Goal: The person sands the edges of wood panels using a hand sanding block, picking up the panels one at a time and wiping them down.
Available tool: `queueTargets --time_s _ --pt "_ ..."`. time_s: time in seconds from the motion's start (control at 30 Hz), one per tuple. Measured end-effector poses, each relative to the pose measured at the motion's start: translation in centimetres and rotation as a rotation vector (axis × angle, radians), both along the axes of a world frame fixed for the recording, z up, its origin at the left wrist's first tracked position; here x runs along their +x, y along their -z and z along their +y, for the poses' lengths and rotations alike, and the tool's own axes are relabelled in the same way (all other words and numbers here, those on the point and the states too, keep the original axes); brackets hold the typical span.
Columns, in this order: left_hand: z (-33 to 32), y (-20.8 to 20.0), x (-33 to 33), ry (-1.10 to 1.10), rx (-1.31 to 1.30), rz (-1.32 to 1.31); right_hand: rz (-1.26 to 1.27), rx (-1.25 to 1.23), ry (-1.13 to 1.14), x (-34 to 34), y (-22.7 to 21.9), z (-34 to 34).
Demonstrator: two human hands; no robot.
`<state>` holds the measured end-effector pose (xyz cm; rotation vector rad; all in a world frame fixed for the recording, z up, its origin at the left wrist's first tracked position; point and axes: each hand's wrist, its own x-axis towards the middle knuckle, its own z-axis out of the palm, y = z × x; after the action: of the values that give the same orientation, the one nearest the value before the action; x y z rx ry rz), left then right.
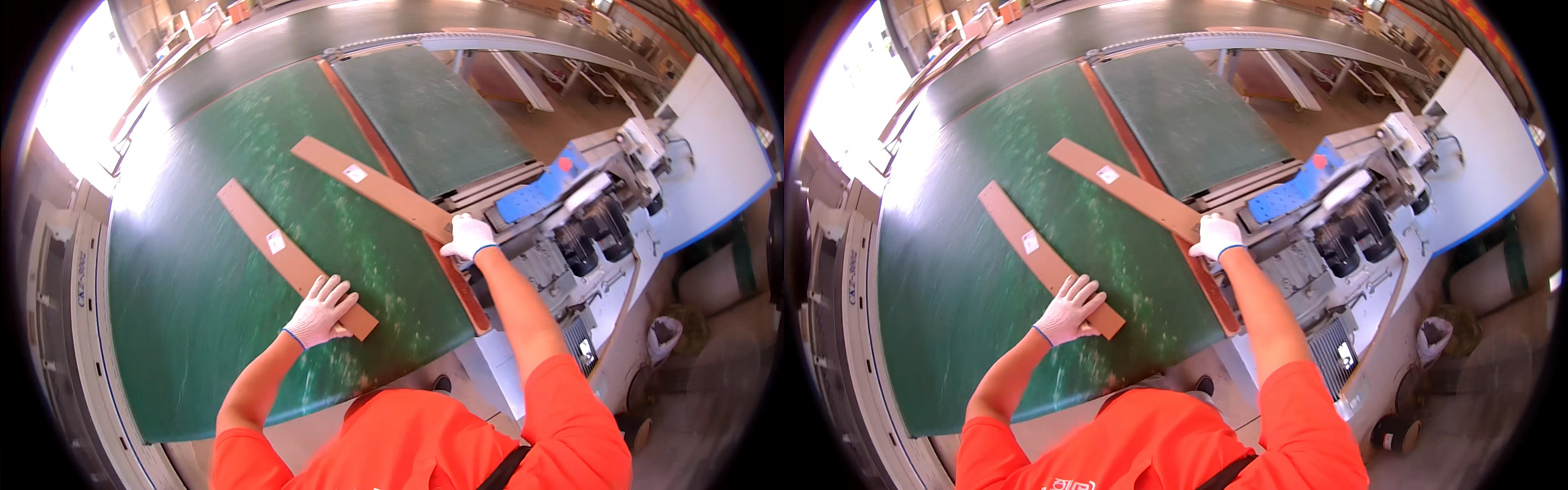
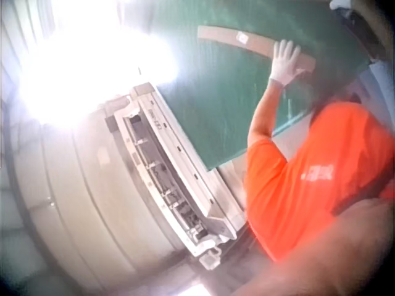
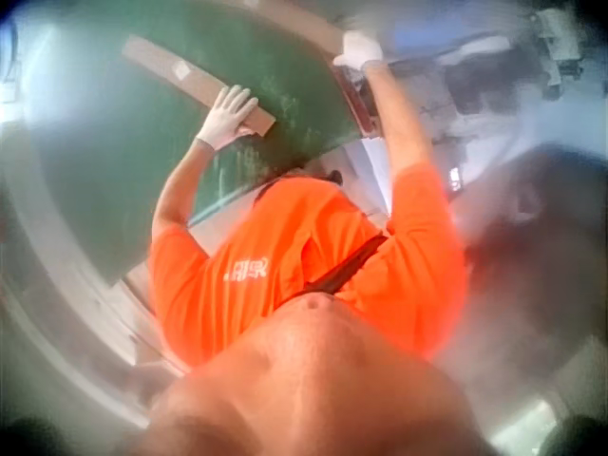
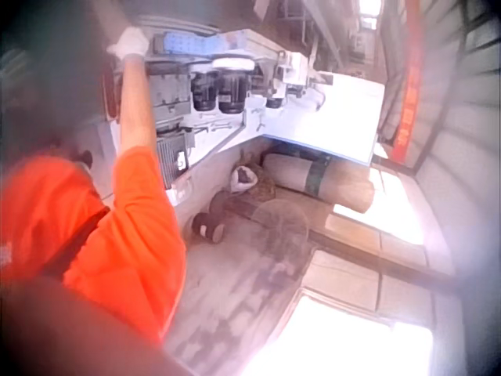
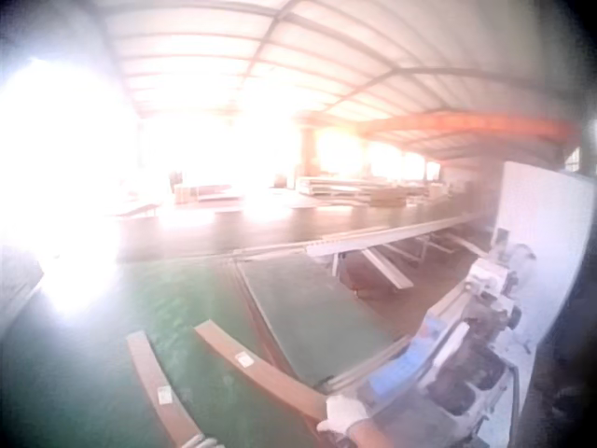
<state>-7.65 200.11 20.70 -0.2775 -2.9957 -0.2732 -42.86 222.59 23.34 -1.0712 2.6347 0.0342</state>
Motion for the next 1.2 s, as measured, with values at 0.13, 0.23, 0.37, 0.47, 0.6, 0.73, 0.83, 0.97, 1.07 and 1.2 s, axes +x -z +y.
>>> queueTargets --time_s 0.13,0.23,0.37,0.47,0.6,0.73,0.83,0.97,1.07,1.2 --pt "-3.5 2.4 1.3 -0.118 -0.020 0.133 -0.020 0.039 -0.055 2.4 -0.5 -0.8" --pt "-5.7 5.3 0.7 -0.377 0.164 0.314 -0.072 -0.022 -0.023 6.0 -1.1 0.7" --pt "-6.3 5.1 -2.6 -0.526 0.258 0.228 -0.465 -0.317 0.186 10.4 -2.7 5.0" --pt "-5.4 4.5 -5.0 -0.528 0.135 0.168 -0.555 -0.297 0.273 13.2 -3.7 8.4" --pt "-6.0 3.9 -7.4 -0.533 0.061 0.073 -0.657 -0.329 0.348 17.4 -3.7 11.1" --pt "-3.8 4.9 -8.4 -0.519 0.210 -0.020 -0.525 -0.356 0.279 20.1 -0.1 13.7" --pt "5.7 1.2 -6.5 -0.368 0.163 -0.037 -0.566 -0.497 0.325 20.6 1.3 17.0" --pt "10.9 -0.6 -3.3 -0.083 0.289 -0.067 -0.934 -0.742 0.387 20.9 1.9 20.2" --pt "16.4 -1.3 -1.7 0.231 0.609 -0.354 -0.884 -0.679 0.302 20.7 -0.6 21.5" --pt "21.8 -3.3 -1.9 0.272 0.567 -0.112 -1.004 -0.754 0.307 19.7 -4.7 22.2"
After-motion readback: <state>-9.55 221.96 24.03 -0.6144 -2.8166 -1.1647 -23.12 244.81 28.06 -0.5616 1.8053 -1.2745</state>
